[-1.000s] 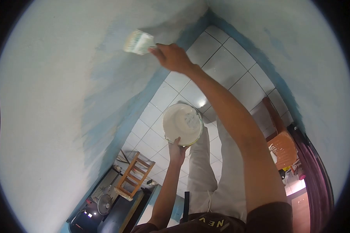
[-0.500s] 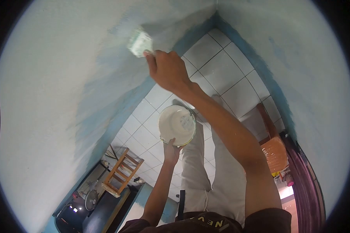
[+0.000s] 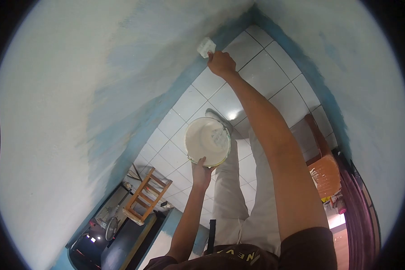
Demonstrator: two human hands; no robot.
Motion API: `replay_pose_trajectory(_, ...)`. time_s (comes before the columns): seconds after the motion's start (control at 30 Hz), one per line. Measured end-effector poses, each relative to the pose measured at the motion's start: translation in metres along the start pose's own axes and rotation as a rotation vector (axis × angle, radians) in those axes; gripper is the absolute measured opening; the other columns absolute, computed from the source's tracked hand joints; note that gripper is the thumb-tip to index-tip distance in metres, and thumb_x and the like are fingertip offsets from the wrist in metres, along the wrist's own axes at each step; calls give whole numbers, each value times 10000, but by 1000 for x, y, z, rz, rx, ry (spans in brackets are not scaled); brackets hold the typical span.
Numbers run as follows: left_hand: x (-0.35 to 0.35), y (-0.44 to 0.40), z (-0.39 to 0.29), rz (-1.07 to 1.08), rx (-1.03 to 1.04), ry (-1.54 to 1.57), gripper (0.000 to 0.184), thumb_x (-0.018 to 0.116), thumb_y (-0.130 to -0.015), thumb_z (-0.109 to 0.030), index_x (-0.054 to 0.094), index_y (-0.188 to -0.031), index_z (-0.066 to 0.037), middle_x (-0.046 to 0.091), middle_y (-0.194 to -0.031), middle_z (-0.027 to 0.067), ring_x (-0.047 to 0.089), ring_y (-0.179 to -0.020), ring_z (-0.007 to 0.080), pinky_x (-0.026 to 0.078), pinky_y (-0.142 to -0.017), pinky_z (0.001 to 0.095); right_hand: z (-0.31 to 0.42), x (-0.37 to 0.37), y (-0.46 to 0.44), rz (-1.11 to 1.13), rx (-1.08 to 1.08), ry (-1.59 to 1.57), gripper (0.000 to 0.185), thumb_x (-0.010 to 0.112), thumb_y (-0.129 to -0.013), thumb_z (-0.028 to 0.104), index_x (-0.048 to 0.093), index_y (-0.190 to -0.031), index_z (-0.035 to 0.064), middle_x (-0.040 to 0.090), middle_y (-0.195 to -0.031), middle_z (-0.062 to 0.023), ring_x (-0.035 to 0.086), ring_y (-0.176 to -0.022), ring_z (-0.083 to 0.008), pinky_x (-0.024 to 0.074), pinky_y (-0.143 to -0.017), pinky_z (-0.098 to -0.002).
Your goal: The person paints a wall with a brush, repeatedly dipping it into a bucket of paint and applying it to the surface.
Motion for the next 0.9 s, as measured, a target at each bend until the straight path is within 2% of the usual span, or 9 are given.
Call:
replay_pose_trajectory(0.17, -9, 0, 6, -14, -21, -30, 562, 511, -967, -31, 273, -1475, -73, 456, -1389, 181, 592, -1208, 335, 633, -896, 529, 80, -64, 37, 20, -28, -173, 457, 494, -1029, 328, 708, -861, -38, 689, -780, -285, 700, -875, -442, 553, -783, -529)
replay_pose_trajectory(0.23, -4, -1, 4, 22, -28, -47, 600, 511, -957, -37, 250, -1496, -81, 407, -1433, 185, 526, -1271, 361, 587, -941, 562, 113, -89, 60, -45, -202, -139, 462, 504, -1028, 314, 690, -784, -31, 666, -693, -276, 693, -714, -433, 556, -689, -515)
replay_pose_trajectory(0.3, 0, 2, 3, 47, -33, -68, 638, 512, -948, -43, 226, -1516, -88, 358, -1477, 189, 460, -1334, 387, 541, -986, 596, 144, -126, 92, -193, -391, -346, 490, 521, -1043, 300, 605, -694, -33, 504, -469, -175, 529, -397, -334, 422, -459, -434)
replay_pose_trajectory(0.4, 8, 1, -1, 61, -46, -53, 630, 518, -948, -45, 241, -1512, -84, 365, -1475, 189, 467, -1331, 387, 544, -979, 599, 172, -144, 112, -232, -583, -450, 488, 527, -1046, 315, 585, -690, -13, 447, -438, -132, 455, -366, -290, 388, -439, -411)
replay_pose_trajectory(0.43, 10, 1, -1, 58, -36, -41, 600, 516, -958, -38, 258, -1498, -81, 409, -1440, 186, 527, -1275, 358, 589, -934, 558, 171, -136, 104, -134, -560, -403, 458, 559, -1020, 378, 626, -739, 23, 555, -503, -176, 581, -450, -379, 490, -494, -448)
replay_pose_trajectory(0.53, 6, -2, 1, 38, -20, -40, 560, 514, -969, -31, 286, -1479, -76, 470, -1389, 180, 593, -1214, 323, 640, -880, 508, 131, -82, 55, -143, -568, -406, 418, 560, -1020, 401, 644, -817, 45, 592, -545, -162, 614, -503, -367, 502, -535, -463)
replay_pose_trajectory(0.7, -1, -7, -3, 10, -33, -108, 586, 513, -954, -47, 271, -1488, -70, 442, -1425, 176, 541, -1274, 346, 600, -919, 509, 25, 17, 4, -84, -309, -278, 471, 484, -1035, 474, 684, -972, 53, 687, -709, -180, 695, -720, -413, 561, -689, -499)
replay_pose_trajectory(0.77, -7, -8, -4, -7, -21, -79, 600, 518, -946, -40, 265, -1490, -65, 420, -1438, 185, 521, -1294, 355, 579, -949, 540, -12, 35, -1, 56, 25, -44, 451, 479, -1034, 432, 695, -1052, 37, 726, -859, -211, 708, -846, -431, 571, -781, -502)
replay_pose_trajectory(0.9, -16, -8, -7, -18, -4, -72, 555, 524, -970, -42, 298, -1476, -66, 482, -1382, 161, 601, -1200, 303, 654, -851, 473, -8, 14, -1, -11, 161, -106, 497, 530, -1015, 413, 695, -933, -49, 678, -726, -256, 690, -770, -459, 547, -744, -512)
Point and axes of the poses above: each hand's wrist, its own y-axis away from the middle knuckle, its own x-axis out of the palm, z = x × y, the point moved 6 cm from there along -y, towards the middle knuckle
